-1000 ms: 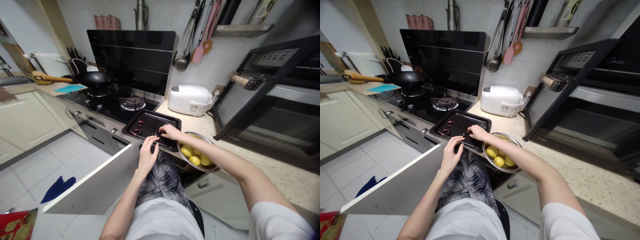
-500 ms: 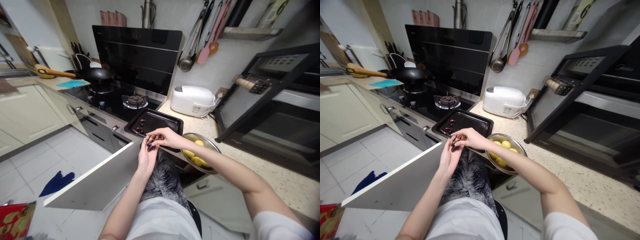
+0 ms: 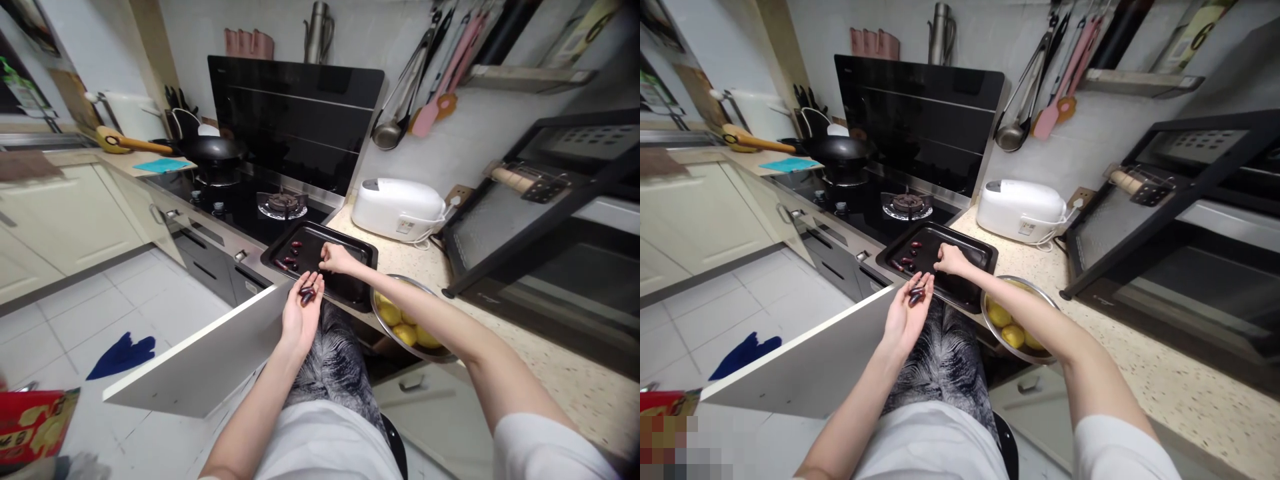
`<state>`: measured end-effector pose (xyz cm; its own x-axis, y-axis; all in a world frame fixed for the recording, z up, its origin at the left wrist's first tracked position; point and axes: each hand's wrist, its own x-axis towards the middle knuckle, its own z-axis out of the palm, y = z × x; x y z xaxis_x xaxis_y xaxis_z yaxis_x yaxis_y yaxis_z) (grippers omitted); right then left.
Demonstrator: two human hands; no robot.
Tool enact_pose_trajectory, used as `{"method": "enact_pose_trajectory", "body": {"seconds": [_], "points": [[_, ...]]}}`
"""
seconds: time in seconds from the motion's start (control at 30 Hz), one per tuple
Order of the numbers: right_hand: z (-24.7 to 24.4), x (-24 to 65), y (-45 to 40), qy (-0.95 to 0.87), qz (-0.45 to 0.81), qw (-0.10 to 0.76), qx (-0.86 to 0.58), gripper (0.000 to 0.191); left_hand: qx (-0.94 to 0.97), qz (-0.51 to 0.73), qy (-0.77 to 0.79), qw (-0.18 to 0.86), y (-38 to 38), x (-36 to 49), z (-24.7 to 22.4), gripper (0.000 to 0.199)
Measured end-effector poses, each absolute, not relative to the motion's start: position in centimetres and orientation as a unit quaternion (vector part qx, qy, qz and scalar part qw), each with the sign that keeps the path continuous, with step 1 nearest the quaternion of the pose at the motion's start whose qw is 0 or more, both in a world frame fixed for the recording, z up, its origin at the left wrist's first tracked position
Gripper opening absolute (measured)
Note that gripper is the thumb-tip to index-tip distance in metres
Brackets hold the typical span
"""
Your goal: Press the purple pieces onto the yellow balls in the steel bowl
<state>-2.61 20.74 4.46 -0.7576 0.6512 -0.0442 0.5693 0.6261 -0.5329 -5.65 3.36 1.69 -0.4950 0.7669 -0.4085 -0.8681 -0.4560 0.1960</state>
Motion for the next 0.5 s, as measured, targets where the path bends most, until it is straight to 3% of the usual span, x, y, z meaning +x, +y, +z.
{"method": "enact_pose_trajectory", "body": {"seconds": [0.27, 0.5], "points": [[9.2, -2.0, 16.0, -0.908, 0.417, -0.010, -0.043, 0.020, -0.097, 0.869, 0.159, 0.458, 3.4, -5.9, 1.2, 0.032], [6.8, -6.6, 18.0, -0.957, 0.196, 0.043, -0.211, 0.008, -0.107, 0.864, 0.195, 0.451, 3.2, -6.3, 0.9, 0.023]]}}
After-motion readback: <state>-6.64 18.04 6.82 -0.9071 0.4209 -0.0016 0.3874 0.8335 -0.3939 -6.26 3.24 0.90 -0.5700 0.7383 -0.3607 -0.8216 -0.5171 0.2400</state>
